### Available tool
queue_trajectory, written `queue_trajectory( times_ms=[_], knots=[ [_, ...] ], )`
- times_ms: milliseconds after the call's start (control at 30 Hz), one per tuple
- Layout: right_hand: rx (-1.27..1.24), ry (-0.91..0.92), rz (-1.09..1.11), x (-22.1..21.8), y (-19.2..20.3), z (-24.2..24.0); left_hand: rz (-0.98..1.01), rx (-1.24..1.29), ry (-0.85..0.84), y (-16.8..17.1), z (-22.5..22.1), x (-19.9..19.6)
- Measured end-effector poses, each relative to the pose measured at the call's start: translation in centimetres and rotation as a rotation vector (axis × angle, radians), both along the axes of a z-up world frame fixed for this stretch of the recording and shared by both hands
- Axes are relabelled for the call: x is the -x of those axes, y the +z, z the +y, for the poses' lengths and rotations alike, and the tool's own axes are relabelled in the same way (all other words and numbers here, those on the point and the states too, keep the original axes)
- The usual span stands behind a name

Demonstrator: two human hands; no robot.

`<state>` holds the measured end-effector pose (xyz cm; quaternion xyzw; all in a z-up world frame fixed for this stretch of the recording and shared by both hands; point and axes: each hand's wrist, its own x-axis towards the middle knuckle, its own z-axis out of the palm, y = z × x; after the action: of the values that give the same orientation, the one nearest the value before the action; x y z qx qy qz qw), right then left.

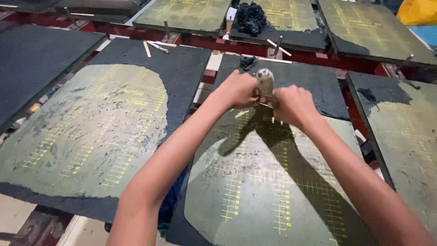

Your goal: Using a putty knife and a scraper to manage and apply ink on screen printing frames.

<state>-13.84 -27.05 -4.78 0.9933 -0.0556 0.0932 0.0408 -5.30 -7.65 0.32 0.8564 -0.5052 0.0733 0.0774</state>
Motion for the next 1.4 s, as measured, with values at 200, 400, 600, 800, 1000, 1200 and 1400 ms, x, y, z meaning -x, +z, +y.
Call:
queue_trajectory(
  times_ms=[200,400,600,800,1000,1200,1400],
  knots=[
    [-0.031,0.018,-0.169,3.0,-0.1,1.1,-0.077,0.143,-0.074,-4.7,-2.2,-0.1],
    [0.039,0.131,-0.314,2.8,-1.5,0.9,-0.342,0.056,-0.086,-8.6,-4.6,-3.0],
    [0.000,-0.027,-0.155,1.5,1.1,0.4,-0.217,0.095,0.037,-5.3,-5.1,-2.8],
    [-0.005,-0.052,-0.204,4.9,2.6,0.4,-0.257,0.110,-0.035,-3.4,-5.3,-0.3],
    [0.030,0.031,-0.298,4.4,-3.5,-1.9,-0.305,0.023,0.007,-5.9,-5.4,1.6],
    [0.127,0.160,-0.489,5.0,-3.3,-0.4,-0.438,0.182,-0.019,-8.9,-5.6,0.6],
    [-0.103,-0.069,-0.228,3.0,-0.3,-1.5,-0.158,0.043,0.065,-4.2,-6.6,0.1]
  ],
)
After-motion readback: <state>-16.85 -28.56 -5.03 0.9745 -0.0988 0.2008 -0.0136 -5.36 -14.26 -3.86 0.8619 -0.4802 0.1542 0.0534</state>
